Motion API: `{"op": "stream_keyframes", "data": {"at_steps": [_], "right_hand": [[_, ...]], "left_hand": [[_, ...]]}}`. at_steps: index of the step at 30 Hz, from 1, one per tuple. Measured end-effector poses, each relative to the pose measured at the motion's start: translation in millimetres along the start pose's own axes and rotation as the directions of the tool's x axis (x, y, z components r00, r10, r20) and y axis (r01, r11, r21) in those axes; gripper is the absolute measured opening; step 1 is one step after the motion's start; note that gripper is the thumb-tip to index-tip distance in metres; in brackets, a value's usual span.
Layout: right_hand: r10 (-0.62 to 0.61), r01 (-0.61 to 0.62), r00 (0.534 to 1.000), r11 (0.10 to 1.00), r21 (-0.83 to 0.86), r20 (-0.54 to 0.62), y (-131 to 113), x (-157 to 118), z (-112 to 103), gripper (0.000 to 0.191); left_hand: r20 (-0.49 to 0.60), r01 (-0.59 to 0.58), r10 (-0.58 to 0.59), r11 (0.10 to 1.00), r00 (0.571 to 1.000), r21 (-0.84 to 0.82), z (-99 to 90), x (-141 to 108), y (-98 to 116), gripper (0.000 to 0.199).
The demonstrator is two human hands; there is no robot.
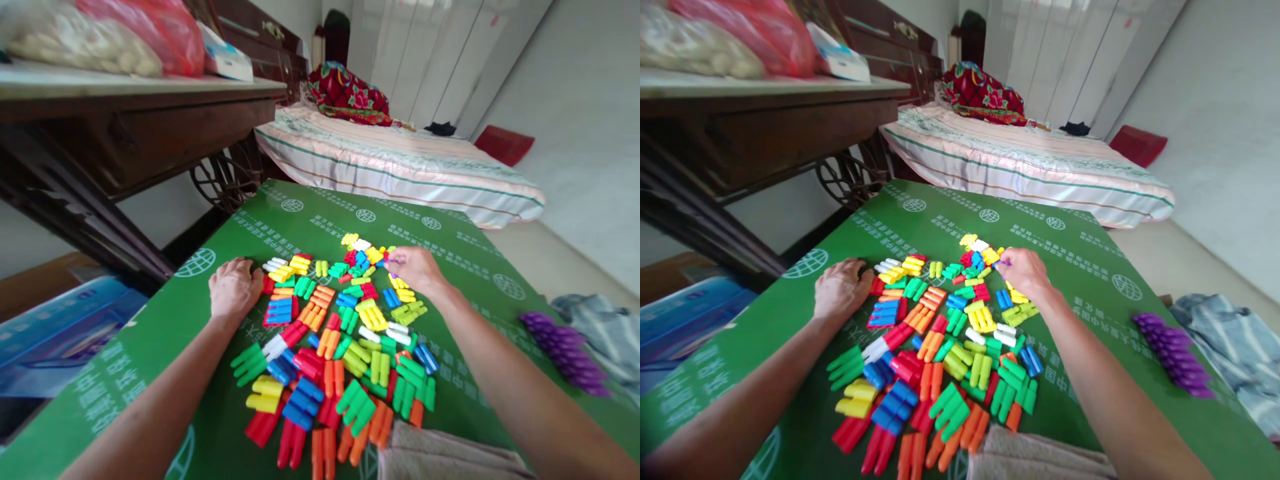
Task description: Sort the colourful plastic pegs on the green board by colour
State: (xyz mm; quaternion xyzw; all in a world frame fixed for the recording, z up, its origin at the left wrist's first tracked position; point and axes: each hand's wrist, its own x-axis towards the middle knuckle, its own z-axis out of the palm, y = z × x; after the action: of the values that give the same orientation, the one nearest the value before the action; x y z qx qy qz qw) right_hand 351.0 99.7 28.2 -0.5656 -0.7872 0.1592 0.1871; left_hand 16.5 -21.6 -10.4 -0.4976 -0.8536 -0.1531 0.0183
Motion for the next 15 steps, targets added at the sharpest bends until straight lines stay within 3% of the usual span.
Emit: {"op": "stream_keyframes", "data": {"at_steps": [3,6,10,13,15], "right_hand": [[0.222,-0.219,0.975,0.968,-0.124,0.01,50.5,-35.0,-11.9,0.014],[0.324,-0.318,0.946,0.909,-0.27,-0.024,77.7,-65.6,-15.9,0.02],[0.378,-0.371,0.925,0.863,-0.342,-0.049,82.4,-89.7,-20.7,0.028],[0.362,-0.345,0.932,0.883,-0.317,-0.007,83.9,-99.8,-28.1,0.032],[0.306,-0.296,0.952,0.921,-0.254,0.0,88.9,-105.5,-33.0,0.024]], "left_hand": [[0.021,-0.024,0.025,1.0,0.999,-0.005,-3.4,2.1,0.5,0.049],[0.036,-0.04,0.04,0.999,0.999,0.004,-5.0,4.7,0.1,0.052],[0.053,-0.031,0.029,0.999,0.998,0.038,-6.0,7.5,0.4,0.054],[0.059,-0.018,0.014,0.998,0.998,0.064,-7.0,9.8,1.4,0.056],[0.066,-0.019,0.013,0.997,0.998,0.081,-7.8,11.6,2.4,0.058]]}}
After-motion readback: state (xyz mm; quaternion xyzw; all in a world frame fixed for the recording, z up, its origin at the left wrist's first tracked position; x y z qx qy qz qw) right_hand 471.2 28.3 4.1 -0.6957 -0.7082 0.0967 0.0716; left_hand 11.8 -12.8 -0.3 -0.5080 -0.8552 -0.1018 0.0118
